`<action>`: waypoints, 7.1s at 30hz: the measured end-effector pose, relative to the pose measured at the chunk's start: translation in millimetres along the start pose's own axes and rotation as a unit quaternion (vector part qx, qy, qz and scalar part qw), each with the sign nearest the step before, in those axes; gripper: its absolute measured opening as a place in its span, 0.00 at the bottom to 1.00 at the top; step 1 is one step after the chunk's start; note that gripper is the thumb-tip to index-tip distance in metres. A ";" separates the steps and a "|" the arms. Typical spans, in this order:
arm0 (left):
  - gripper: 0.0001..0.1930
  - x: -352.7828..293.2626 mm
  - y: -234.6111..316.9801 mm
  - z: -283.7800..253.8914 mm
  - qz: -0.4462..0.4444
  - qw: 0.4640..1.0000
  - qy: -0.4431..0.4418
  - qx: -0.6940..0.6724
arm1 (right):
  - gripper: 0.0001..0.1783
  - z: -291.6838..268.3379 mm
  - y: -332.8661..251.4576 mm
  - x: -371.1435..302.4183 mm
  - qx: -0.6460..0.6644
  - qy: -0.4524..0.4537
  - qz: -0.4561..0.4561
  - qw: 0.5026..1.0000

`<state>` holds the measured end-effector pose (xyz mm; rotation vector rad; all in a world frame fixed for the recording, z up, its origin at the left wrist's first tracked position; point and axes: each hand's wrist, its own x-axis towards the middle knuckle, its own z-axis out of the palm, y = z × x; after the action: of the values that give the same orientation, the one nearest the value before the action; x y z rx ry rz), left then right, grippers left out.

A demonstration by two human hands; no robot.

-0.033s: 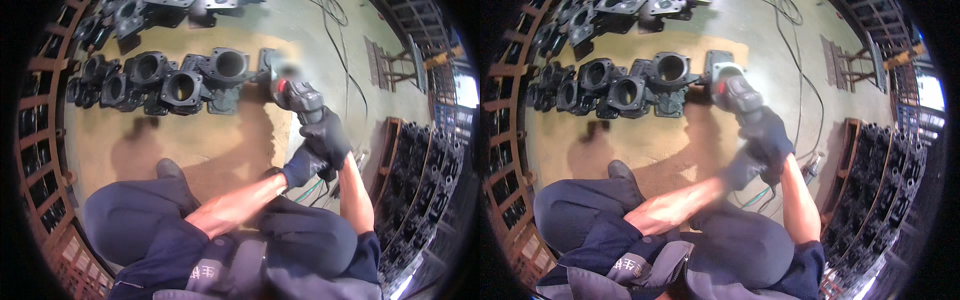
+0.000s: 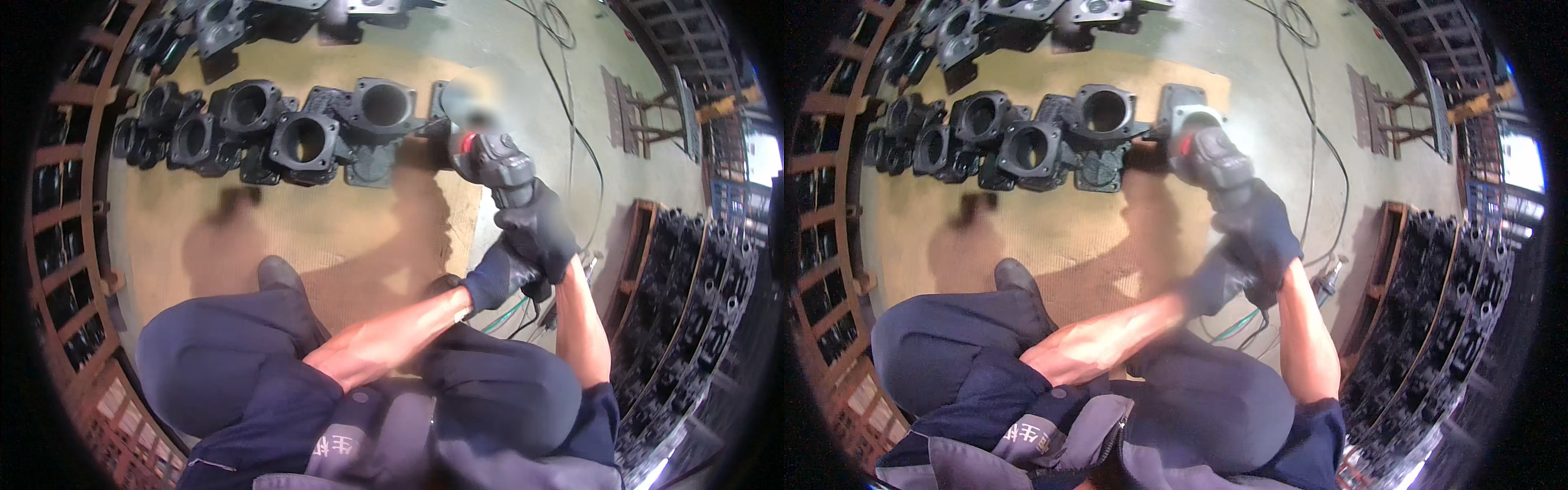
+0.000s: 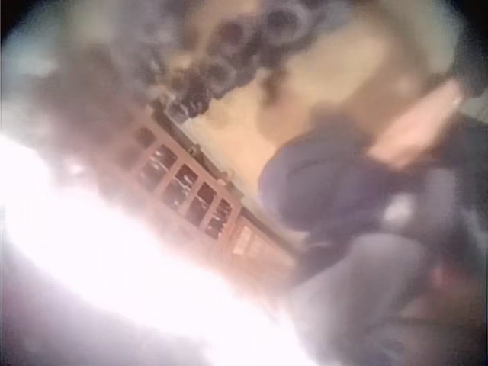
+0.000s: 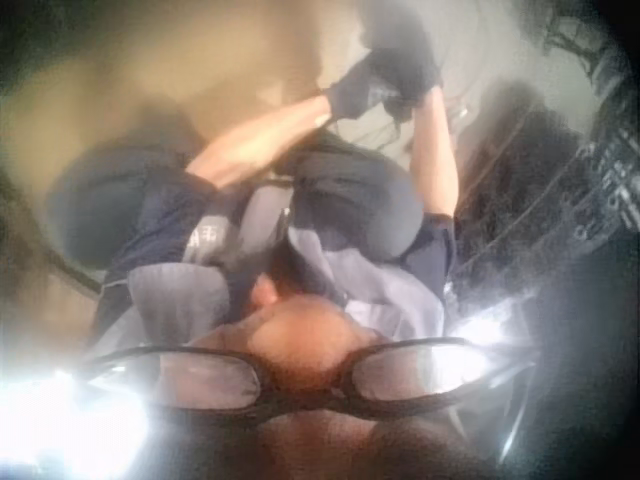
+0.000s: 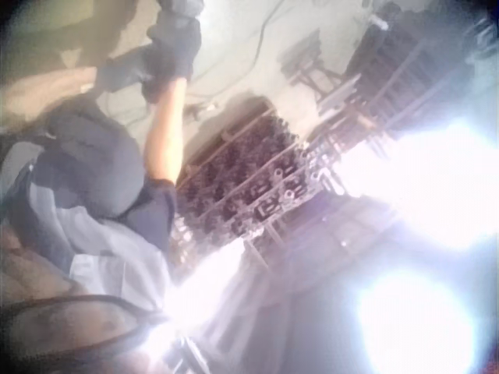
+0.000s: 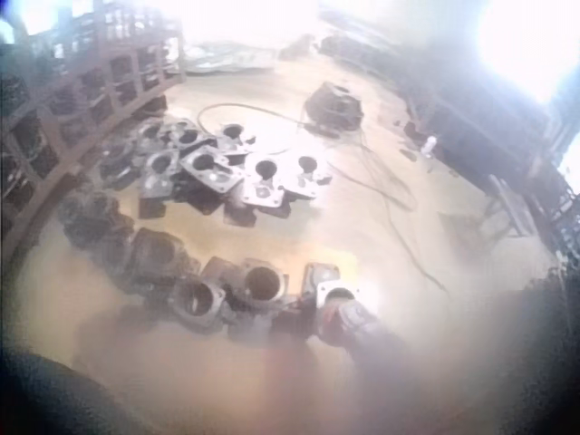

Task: The person sits on the floor and uses a handheld angle grinder to smooth the surfaces of several metal engine parts. They handle the parts one at a time, grinding the edges and then placing them aside.

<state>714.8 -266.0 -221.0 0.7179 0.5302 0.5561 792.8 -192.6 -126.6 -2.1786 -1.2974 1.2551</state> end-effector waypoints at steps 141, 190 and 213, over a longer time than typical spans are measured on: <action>0.30 16.7 54.9 -48.1 0.091 0.976 0.073 -0.186 | 0.32 36.6 -75.4 62.2 -0.136 -0.051 -0.095 0.985; 0.25 25.8 73.2 -45.2 0.083 0.993 0.078 -0.007 | 0.22 13.3 -67.8 70.7 -0.262 -0.151 -0.313 0.900; 0.28 -11.7 8.2 -16.6 0.049 0.978 0.132 -0.157 | 0.29 37.3 -51.3 30.4 -0.111 -0.132 -0.039 0.984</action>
<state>693.6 -260.7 -222.6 0.3706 0.6368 0.8130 740.6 -145.7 -131.3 -2.1337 -1.6849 1.4693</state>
